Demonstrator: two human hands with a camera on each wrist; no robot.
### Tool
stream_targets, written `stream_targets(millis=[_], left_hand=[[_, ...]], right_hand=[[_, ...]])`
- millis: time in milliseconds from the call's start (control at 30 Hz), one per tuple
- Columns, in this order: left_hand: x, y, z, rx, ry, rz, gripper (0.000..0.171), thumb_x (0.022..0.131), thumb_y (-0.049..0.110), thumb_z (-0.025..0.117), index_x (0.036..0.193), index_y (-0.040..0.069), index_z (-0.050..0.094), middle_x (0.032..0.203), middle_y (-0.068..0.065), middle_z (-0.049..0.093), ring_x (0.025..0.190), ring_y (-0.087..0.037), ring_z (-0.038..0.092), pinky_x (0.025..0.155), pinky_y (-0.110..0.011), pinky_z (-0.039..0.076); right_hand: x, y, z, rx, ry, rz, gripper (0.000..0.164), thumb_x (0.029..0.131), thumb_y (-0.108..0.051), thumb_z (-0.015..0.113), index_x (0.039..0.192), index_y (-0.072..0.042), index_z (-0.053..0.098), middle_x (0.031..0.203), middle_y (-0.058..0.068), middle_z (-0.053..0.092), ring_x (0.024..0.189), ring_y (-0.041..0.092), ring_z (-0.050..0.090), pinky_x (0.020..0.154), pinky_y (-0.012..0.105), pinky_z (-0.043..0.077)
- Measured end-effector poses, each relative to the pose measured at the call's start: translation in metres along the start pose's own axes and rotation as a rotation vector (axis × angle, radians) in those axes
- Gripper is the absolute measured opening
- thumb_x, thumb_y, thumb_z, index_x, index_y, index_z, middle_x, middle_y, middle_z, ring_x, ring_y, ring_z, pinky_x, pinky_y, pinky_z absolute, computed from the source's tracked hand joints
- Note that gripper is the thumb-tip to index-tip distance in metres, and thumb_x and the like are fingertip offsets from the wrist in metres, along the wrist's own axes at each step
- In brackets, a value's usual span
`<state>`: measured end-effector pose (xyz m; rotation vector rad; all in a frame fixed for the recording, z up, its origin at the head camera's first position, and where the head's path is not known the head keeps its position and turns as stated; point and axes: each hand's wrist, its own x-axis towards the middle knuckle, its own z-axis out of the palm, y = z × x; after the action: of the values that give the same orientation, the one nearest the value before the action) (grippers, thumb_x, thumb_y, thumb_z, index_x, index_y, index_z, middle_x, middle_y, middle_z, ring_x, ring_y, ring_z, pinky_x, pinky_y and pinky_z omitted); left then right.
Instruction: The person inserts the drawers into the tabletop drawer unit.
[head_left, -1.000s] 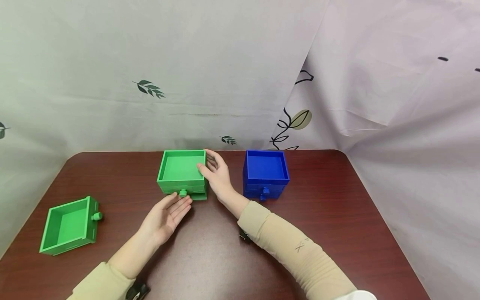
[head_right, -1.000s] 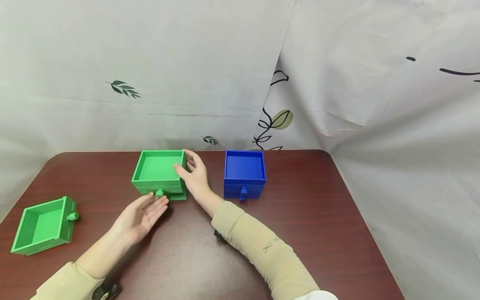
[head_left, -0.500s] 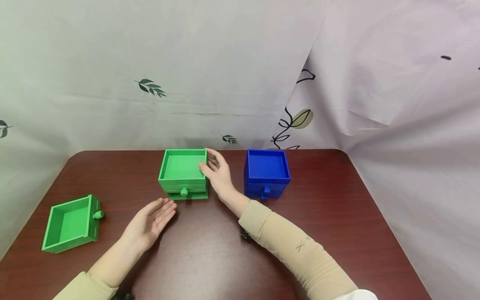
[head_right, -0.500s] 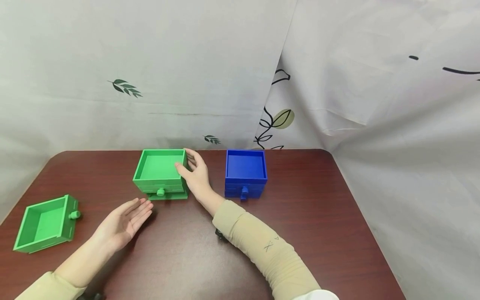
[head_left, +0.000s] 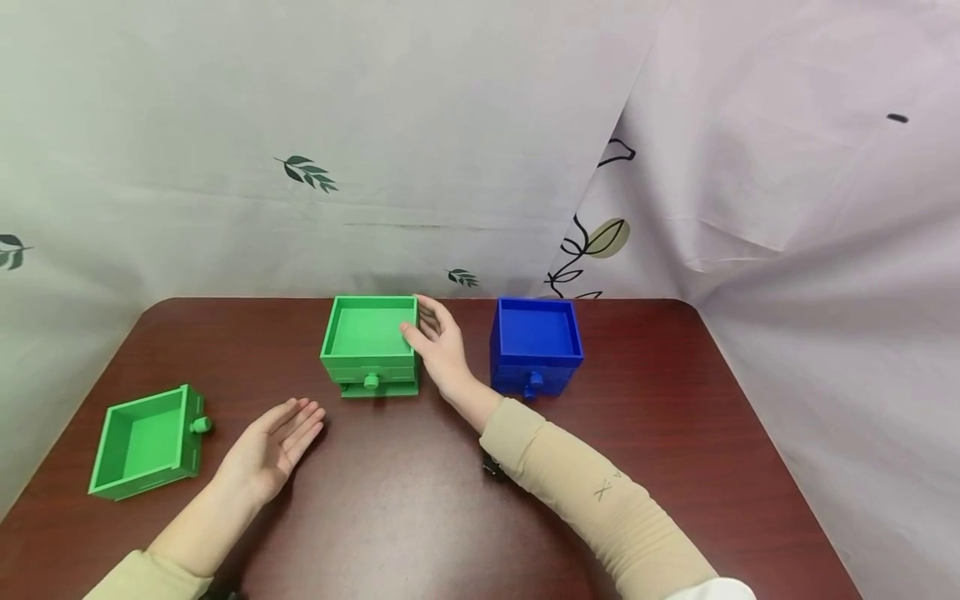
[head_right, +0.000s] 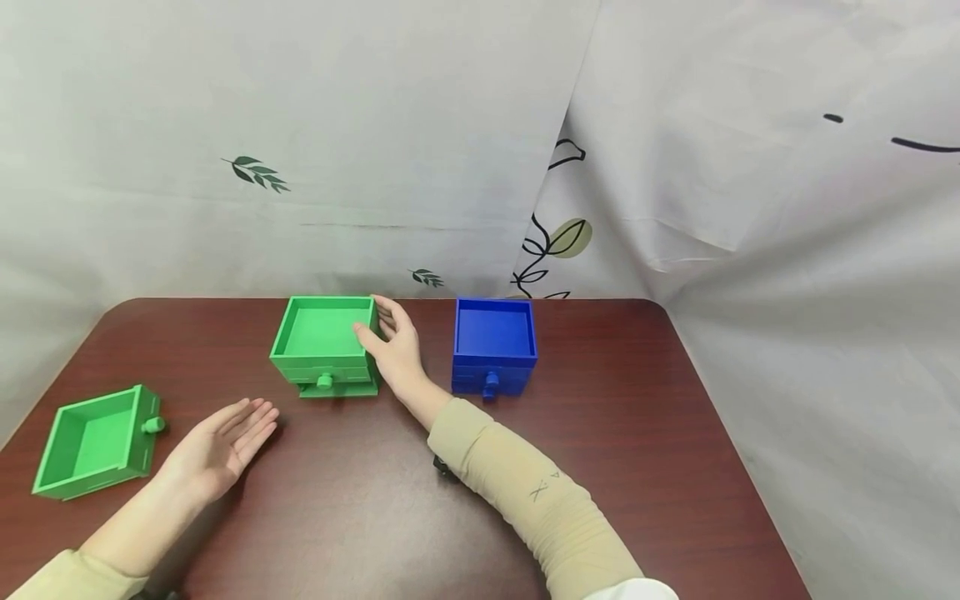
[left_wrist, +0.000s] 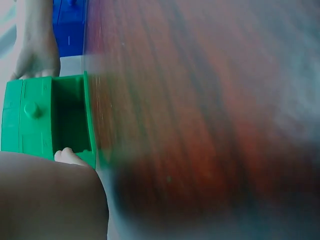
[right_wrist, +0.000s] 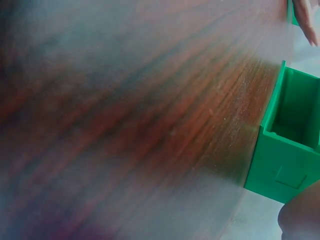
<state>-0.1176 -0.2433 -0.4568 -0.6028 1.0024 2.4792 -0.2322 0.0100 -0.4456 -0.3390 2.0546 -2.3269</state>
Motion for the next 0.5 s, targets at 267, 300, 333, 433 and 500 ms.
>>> stream_targets(millis=[267,300,333,433,500], left_hand=[[-0.003,0.006,-0.014,-0.156,-0.007,-0.014,0.039,0.114,0.024,0.045,0.096,0.007,0.074,0.103,-0.005,0.079,0.098,-0.017,0.079,0.100,-0.025,0.063],[-0.004,0.007,-0.015,-0.185,-0.002,-0.019,0.040,0.114,0.025,0.045,0.095,0.005,0.075,0.103,-0.006,0.079,0.098,-0.018,0.079,0.101,-0.025,0.063],[-0.004,0.007,-0.016,-0.211,0.006,-0.023,0.041,0.114,0.025,0.045,0.095,0.004,0.075,0.102,-0.007,0.079,0.098,-0.019,0.079,0.102,-0.026,0.062],[-0.006,0.010,-0.020,-0.281,0.028,-0.028,0.042,0.114,0.026,0.046,0.094,0.003,0.074,0.101,-0.009,0.079,0.098,-0.020,0.079,0.105,-0.027,0.061],[-0.007,0.012,-0.022,-0.318,0.040,-0.027,0.042,0.114,0.027,0.046,0.093,0.002,0.074,0.100,-0.010,0.079,0.098,-0.021,0.079,0.108,-0.026,0.059]], right_hand=[[0.000,-0.001,-0.001,0.005,0.006,0.001,0.057,0.102,-0.001,0.064,0.155,0.003,0.045,0.156,0.024,0.050,0.150,0.036,0.047,0.131,0.041,0.039],[-0.001,-0.001,-0.001,0.005,0.007,0.000,0.057,0.102,-0.001,0.064,0.155,0.003,0.045,0.156,0.024,0.050,0.150,0.036,0.047,0.131,0.042,0.039],[-0.001,-0.002,-0.001,0.005,0.009,0.000,0.056,0.102,-0.002,0.064,0.155,0.003,0.046,0.156,0.024,0.050,0.150,0.036,0.047,0.131,0.042,0.039],[-0.002,-0.003,-0.002,0.004,0.009,0.001,0.056,0.102,-0.002,0.064,0.155,0.002,0.046,0.156,0.024,0.050,0.150,0.036,0.047,0.131,0.042,0.039],[-0.002,-0.003,-0.002,0.005,0.006,0.003,0.056,0.103,-0.003,0.064,0.155,0.003,0.045,0.156,0.024,0.050,0.150,0.037,0.046,0.131,0.042,0.039]])
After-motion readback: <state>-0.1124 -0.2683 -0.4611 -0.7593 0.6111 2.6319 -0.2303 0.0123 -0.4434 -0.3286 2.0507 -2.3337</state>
